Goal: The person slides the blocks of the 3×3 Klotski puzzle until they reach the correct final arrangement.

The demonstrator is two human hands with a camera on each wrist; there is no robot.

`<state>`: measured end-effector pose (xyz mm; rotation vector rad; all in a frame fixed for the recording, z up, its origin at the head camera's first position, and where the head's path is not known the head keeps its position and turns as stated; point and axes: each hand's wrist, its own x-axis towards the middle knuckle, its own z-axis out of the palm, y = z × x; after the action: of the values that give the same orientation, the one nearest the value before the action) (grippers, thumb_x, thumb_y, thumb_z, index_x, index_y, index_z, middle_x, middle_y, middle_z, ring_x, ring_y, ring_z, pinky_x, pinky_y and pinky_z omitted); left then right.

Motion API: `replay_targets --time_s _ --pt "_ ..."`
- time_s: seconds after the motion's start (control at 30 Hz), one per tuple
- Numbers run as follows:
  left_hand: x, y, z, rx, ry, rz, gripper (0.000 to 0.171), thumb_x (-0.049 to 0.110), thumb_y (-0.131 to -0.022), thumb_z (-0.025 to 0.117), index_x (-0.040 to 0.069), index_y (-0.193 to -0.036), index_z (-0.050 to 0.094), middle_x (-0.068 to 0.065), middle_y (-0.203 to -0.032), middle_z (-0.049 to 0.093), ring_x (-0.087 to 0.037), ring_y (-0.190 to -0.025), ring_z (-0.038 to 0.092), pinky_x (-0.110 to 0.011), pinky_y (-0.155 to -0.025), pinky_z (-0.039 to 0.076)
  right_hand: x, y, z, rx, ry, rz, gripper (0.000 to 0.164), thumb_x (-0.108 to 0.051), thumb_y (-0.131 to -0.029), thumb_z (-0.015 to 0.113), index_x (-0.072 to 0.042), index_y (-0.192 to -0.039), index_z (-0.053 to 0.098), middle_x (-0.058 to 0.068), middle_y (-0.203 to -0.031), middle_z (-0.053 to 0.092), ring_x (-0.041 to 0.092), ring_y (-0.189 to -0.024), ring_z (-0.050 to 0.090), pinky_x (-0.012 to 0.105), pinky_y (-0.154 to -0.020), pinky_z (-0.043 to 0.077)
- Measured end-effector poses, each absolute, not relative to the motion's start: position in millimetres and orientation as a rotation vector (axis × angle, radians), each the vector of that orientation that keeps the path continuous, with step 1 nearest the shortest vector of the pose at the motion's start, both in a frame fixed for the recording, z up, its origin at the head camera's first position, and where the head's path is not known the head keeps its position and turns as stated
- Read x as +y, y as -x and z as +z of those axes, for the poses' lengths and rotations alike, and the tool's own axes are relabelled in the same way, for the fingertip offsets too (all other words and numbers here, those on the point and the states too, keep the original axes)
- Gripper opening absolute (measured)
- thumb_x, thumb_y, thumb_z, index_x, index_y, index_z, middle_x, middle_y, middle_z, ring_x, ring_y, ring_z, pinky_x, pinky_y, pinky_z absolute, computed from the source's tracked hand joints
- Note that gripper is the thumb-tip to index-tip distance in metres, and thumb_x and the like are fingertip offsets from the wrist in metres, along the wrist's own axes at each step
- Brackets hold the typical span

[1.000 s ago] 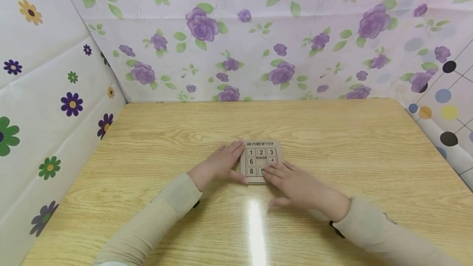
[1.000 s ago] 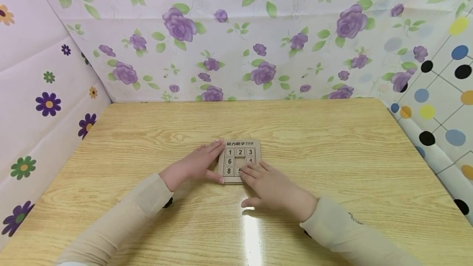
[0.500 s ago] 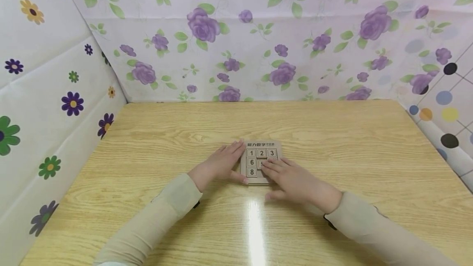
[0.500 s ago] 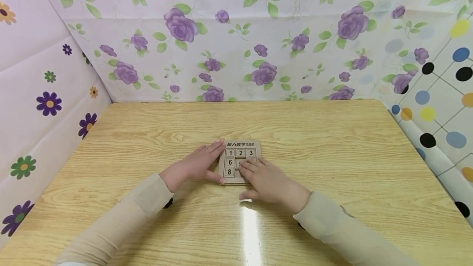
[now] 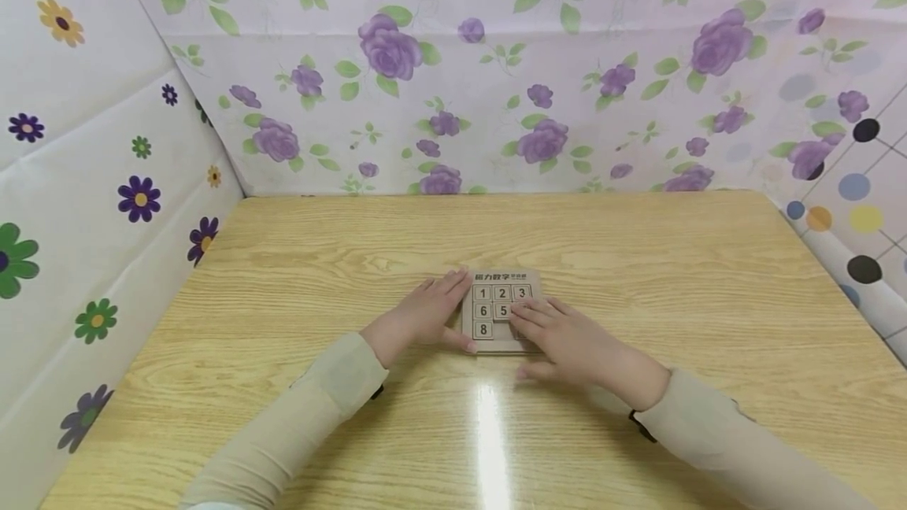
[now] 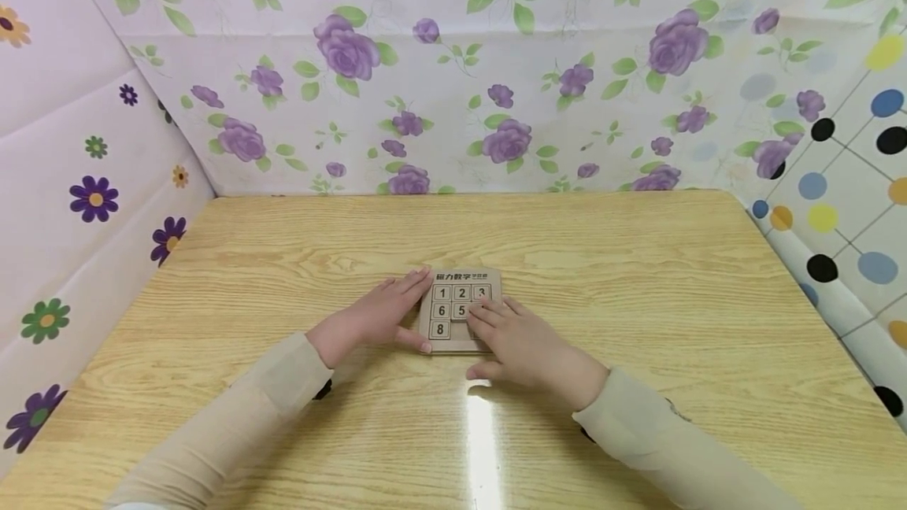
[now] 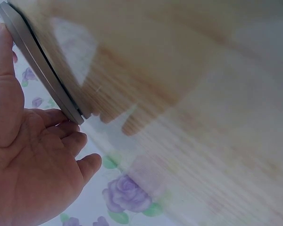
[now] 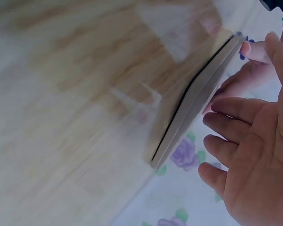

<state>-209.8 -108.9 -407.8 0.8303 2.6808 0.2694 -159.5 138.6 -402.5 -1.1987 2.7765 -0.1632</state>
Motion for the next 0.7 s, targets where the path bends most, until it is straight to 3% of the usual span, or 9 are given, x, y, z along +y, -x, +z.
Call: replay_targets --time_s 0.23,0.7 --pt "-108.8 209.9 -407.9 2.679 -0.82 0.268 0.112 0.061 -0.073 0.069 0.005 -0.153 0.013 -0.011 -0.16 0.008 -0.026 -0.147 0.009 -0.045 -0.12 0.012 151.4 148.9 -397.9 2.791 1.207 -0.123 0.072 -0.048 -0.089 0.057 0.004 -0.138 0.046 0.018 -0.146 0.043 0.036 -0.137 0.035 0.056 -0.114 0.025" --pt "-108.6 209.9 -407.8 2.685 -0.823 0.279 0.112 0.061 -0.073 0.069 0.005 -0.152 0.015 -0.011 -0.16 0.01 -0.026 -0.147 0.01 -0.046 -0.12 0.013 143.7 140.0 -398.4 2.79 1.208 -0.091 0.078 -0.056 -0.087 0.055 0.003 -0.138 0.047 0.017 -0.146 0.042 0.034 -0.138 0.035 0.053 -0.115 0.026"
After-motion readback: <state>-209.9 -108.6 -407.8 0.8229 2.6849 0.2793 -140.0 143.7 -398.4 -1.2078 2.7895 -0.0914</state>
